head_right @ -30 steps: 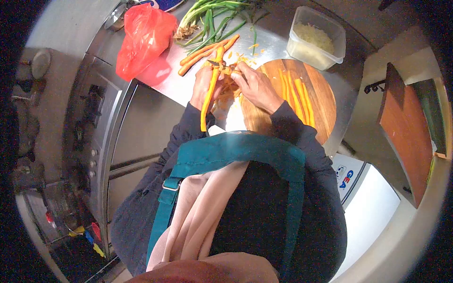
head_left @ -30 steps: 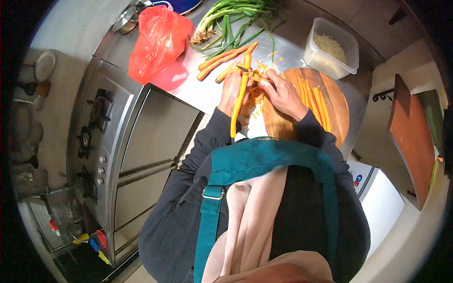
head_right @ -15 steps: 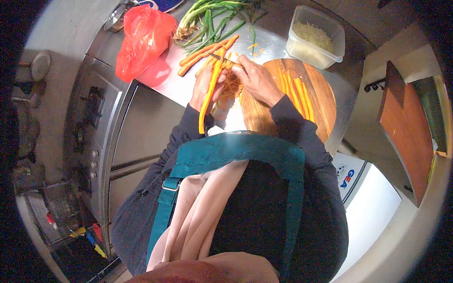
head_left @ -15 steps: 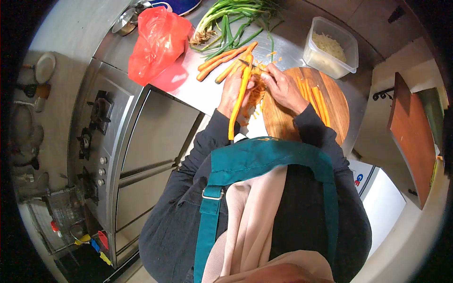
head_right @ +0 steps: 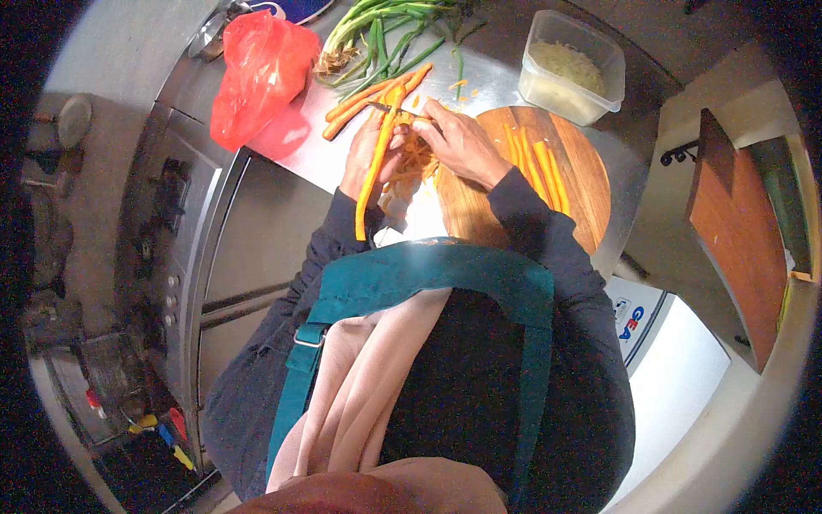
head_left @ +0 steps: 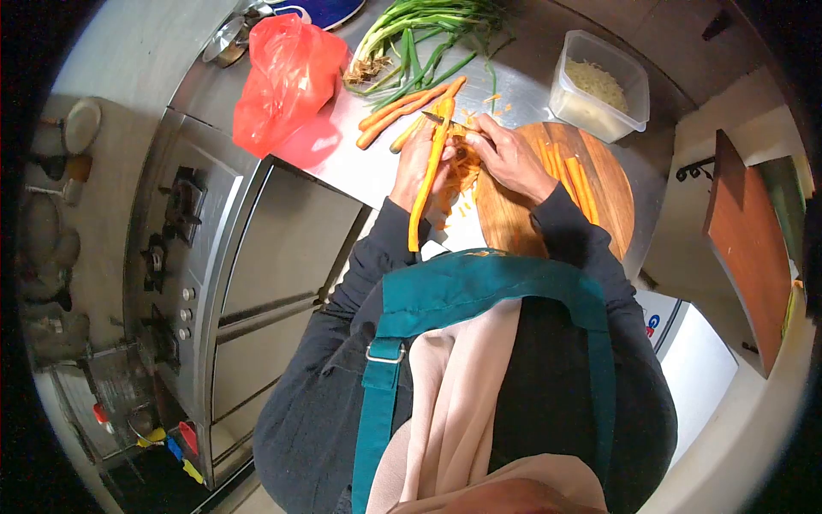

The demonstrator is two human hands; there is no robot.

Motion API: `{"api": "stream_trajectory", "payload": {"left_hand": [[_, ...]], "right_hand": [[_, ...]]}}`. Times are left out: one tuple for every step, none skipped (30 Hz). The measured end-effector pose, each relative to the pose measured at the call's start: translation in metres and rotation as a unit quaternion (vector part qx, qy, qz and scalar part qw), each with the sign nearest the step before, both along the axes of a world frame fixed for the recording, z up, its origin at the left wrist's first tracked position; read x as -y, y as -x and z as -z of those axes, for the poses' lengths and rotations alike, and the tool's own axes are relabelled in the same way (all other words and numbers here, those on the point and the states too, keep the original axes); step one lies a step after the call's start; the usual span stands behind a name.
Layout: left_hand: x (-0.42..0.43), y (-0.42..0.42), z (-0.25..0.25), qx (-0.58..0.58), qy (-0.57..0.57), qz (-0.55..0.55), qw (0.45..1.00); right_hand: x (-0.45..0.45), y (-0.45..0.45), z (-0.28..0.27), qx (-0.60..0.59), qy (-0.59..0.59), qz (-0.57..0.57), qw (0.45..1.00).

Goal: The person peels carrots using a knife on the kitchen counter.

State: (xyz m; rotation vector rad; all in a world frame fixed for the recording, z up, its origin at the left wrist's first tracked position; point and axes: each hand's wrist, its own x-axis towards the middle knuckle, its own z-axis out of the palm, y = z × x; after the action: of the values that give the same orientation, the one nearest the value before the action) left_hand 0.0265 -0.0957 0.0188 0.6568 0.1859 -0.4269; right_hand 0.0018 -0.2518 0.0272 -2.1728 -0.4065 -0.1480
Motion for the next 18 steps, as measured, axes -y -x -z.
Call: {"api": "stream_trajectory", "payload": {"left_hand": [[0.001,0.001,-0.002,0.000,0.001,0.000,1.000],[0.002,0.003,-0.004,-0.003,-0.011,0.009,1.000],[0.002,0.004,-0.007,-0.007,-0.023,0.017,1.000],[0.002,0.003,-0.005,-0.006,-0.023,0.016,1.000],[0.001,0.003,-0.001,-0.005,-0.003,0.027,1.000],[0.001,0.004,0.002,-0.003,0.016,0.038,0.999],[0.001,0.004,0.003,0.010,0.011,0.037,0.999],[0.001,0.003,0.005,0.011,0.012,0.038,0.999],[0.001,0.003,0.004,0.007,-0.002,0.031,0.999],[0.001,0.003,0.003,0.002,-0.017,0.023,1.000],[0.001,0.004,0.002,0.003,-0.016,0.023,1.000],[0.000,0.007,-0.001,0.009,-0.025,0.040,0.999],[-0.001,0.008,-0.003,0.015,-0.033,0.056,0.998],[-0.003,0.005,-0.001,0.016,-0.034,0.054,0.998],[-0.005,0.001,0.003,-0.003,-0.040,0.047,0.998],[-0.007,-0.004,0.010,-0.023,-0.046,0.042,0.998],[-0.009,-0.011,0.022,-0.018,-0.047,0.033,0.998],[-0.006,-0.013,0.018,-0.019,-0.047,0.033,0.998]], "right_hand": [[0.001,-0.002,0.002,0.000,0.001,0.000,1.000],[0.002,-0.004,0.005,0.013,-0.015,0.014,1.000],[0.002,-0.008,0.006,0.026,-0.031,0.028,0.999],[0.004,-0.011,0.008,0.026,-0.031,0.028,0.999],[0.007,-0.015,0.010,0.025,-0.028,0.027,0.999],[0.009,-0.016,0.010,0.024,-0.025,0.026,0.999],[0.010,-0.016,0.010,0.000,-0.014,0.028,1.000],[0.010,-0.017,0.010,0.001,-0.013,0.029,0.999],[0.011,-0.018,0.012,-0.004,-0.008,0.034,0.999],[0.011,-0.020,0.015,-0.009,-0.003,0.038,0.999],[0.015,-0.024,0.020,-0.008,-0.002,0.038,0.999],[0.020,-0.028,0.021,-0.005,-0.016,0.053,0.998],[0.022,-0.030,0.023,-0.001,-0.031,0.068,0.997],[0.023,-0.032,0.026,0.000,-0.031,0.066,0.997],[0.022,-0.028,0.022,-0.014,-0.019,0.061,0.998],[0.021,-0.023,0.017,-0.029,-0.008,0.057,0.998],[0.014,-0.016,0.013,-0.019,-0.013,0.057,0.998],[0.007,-0.005,0.006,-0.020,-0.013,0.056,0.998]]}}
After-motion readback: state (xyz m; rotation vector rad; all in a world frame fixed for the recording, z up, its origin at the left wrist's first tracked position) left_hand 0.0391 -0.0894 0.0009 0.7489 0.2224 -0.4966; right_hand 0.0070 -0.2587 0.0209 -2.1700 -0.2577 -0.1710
